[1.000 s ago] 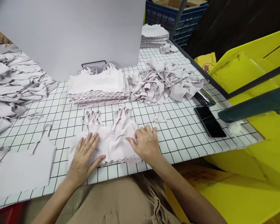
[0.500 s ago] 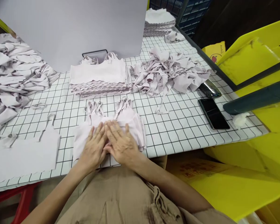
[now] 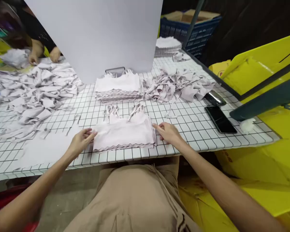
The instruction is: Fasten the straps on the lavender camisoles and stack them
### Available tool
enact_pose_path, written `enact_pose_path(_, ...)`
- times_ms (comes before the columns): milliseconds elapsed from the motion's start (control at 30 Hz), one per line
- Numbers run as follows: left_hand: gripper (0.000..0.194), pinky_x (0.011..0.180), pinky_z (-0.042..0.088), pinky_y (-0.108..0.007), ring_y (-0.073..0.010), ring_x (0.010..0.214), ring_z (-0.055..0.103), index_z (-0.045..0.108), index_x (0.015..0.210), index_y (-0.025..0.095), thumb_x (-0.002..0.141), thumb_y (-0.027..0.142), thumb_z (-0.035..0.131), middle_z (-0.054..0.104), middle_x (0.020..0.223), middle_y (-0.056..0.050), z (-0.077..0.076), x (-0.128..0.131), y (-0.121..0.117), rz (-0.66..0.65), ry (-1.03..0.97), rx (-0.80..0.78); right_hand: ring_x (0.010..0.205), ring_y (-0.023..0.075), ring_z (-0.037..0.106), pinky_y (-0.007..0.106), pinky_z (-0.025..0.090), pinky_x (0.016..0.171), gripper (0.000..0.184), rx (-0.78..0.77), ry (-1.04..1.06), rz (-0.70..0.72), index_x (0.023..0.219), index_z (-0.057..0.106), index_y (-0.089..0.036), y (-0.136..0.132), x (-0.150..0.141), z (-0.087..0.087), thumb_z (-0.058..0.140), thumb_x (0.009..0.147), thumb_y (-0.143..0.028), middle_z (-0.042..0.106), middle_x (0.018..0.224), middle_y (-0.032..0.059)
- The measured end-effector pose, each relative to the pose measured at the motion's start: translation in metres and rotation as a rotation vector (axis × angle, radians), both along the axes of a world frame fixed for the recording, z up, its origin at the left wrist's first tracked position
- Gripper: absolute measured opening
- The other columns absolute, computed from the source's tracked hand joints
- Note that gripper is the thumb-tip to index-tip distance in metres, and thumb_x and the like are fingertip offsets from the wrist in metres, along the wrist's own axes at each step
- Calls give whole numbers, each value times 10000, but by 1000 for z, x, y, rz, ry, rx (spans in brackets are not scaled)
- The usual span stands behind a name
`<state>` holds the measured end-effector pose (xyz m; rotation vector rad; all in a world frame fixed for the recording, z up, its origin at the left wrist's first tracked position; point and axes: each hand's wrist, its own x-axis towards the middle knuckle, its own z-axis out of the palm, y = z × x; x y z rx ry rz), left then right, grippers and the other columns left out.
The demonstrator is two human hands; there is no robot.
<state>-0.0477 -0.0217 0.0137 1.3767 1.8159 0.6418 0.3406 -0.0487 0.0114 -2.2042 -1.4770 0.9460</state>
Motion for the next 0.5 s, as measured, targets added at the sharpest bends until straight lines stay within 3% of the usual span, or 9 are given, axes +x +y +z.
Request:
enact_pose_path(100, 684, 751, 577, -330, -257, 885, 704, 679, 994, 105, 565, 605, 860, 734, 927, -123, 15, -5, 13, 33, -197, -257, 548, 190, 640, 281, 495, 382, 491, -180, 224, -45, 945, 606, -126, 25, -13, 15, 677, 846, -602, 648, 694, 74)
enact_pose_path(267, 552, 627, 510, -350, -298, 732, 683, 654, 665, 130, 364, 472, 967, 669, 610, -92, 29, 15, 20, 37, -201, -274, 548, 185, 620, 308, 537, 376, 572, -198, 277, -47, 999, 579, -107, 31, -34, 27, 822, 723, -545, 611, 730, 47)
enact_pose_path(367, 502, 646, 510, -352, -310, 776, 685, 637, 681, 142, 400, 383, 976, 692, 654, -94, 27, 23, 16, 90, -215, -247, 564, 202, 645, 305, 540, 395, 593, -179, 253, -13, 1031, 583, -98, 25, -38, 28, 884, 668, -458, 629, 758, 53)
enact_pose_path(500, 413, 608, 536, -320, -224, 672, 677, 636, 790, 118, 626, 378, 911, 705, 712, -90, 20, 30, 10, 149, -326, -288, 609, 195, 648, 317, 577, 457, 546, -159, 313, -42, 1097, 555, -92, 21, -38, 26, 805, 776, -456, 629, 761, 48)
